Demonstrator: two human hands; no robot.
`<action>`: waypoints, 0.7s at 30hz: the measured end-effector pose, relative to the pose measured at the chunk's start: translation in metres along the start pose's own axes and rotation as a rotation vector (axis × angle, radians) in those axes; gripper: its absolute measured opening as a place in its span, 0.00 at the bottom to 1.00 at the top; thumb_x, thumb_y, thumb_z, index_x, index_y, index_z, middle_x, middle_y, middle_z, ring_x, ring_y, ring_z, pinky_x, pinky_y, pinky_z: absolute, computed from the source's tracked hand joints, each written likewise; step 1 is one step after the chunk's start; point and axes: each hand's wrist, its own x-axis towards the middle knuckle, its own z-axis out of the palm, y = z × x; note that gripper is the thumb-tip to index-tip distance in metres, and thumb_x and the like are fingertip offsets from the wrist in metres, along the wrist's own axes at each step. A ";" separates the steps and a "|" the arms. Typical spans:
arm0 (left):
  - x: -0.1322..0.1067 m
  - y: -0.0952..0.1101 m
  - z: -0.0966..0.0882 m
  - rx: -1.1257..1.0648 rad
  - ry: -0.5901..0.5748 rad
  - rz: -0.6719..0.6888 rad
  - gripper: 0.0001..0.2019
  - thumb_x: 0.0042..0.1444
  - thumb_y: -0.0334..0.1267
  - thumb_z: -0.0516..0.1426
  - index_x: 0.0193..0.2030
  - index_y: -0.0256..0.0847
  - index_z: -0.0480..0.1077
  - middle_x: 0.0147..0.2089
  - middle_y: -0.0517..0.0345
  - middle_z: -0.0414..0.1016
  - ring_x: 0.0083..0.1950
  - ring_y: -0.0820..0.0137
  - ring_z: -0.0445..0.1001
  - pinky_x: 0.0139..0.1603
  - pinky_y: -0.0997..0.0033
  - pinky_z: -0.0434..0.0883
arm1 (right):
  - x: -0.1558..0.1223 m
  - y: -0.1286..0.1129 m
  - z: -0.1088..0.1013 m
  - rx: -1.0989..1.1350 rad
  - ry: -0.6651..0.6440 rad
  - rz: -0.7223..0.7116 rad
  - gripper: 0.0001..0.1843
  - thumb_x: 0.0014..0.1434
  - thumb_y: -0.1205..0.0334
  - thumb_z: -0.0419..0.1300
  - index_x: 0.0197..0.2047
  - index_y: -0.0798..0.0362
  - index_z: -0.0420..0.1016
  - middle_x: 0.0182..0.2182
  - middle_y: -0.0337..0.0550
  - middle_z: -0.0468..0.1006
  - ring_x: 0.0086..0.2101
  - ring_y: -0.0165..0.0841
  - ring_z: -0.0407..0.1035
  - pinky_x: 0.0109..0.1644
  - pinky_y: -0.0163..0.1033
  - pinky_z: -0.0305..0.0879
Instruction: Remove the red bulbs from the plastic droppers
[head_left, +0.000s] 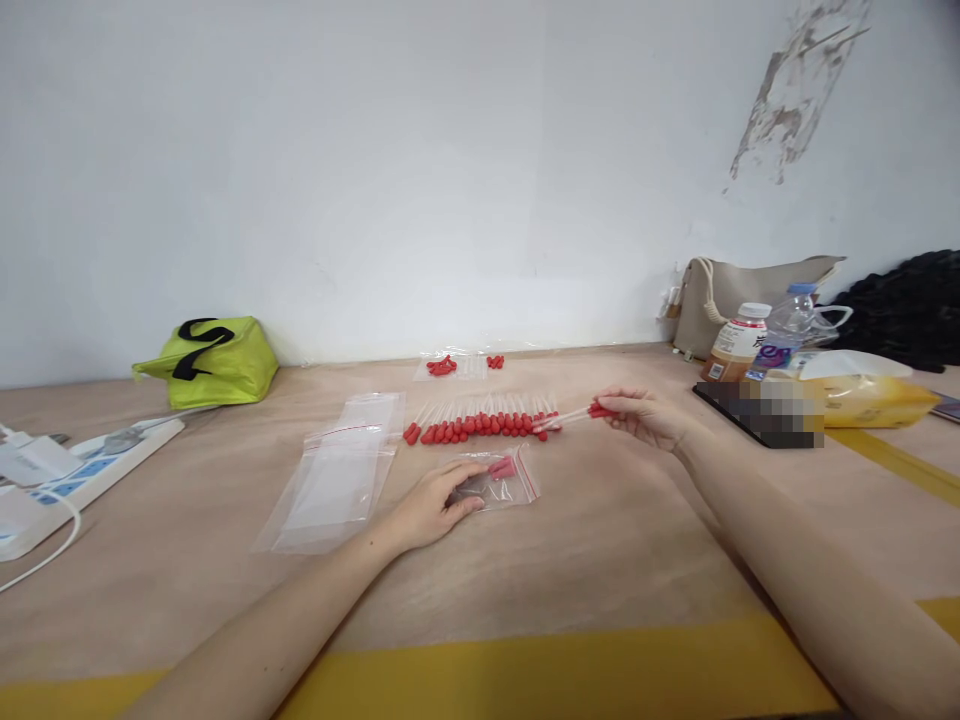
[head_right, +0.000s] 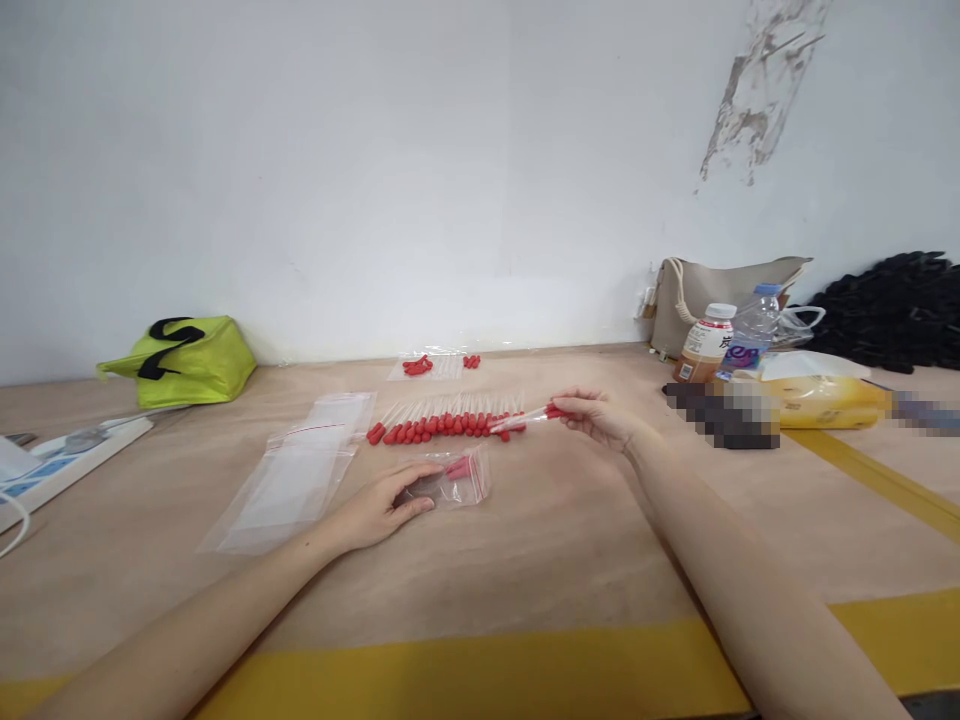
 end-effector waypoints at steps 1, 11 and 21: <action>0.000 0.001 0.000 -0.003 -0.007 -0.003 0.20 0.56 0.40 0.52 0.56 0.47 0.60 0.58 0.56 0.63 0.58 0.67 0.61 0.57 0.63 0.60 | 0.003 0.003 -0.005 0.018 0.092 -0.024 0.17 0.38 0.52 0.66 0.30 0.53 0.72 0.31 0.46 0.77 0.27 0.31 0.70 0.30 0.37 0.68; 0.001 0.000 0.000 0.013 -0.007 0.002 0.19 0.56 0.40 0.52 0.56 0.47 0.60 0.57 0.56 0.63 0.58 0.68 0.61 0.57 0.62 0.60 | 0.013 0.038 0.028 -0.489 0.534 -0.317 0.16 0.47 0.51 0.59 0.35 0.54 0.74 0.30 0.45 0.75 0.30 0.33 0.68 0.38 0.41 0.66; 0.001 -0.004 0.003 0.002 0.011 0.020 0.18 0.56 0.40 0.52 0.54 0.46 0.62 0.56 0.55 0.64 0.57 0.66 0.62 0.57 0.61 0.61 | 0.006 0.046 0.041 -0.714 0.234 -0.501 0.12 0.50 0.55 0.58 0.36 0.52 0.75 0.35 0.45 0.72 0.32 0.33 0.68 0.39 0.41 0.67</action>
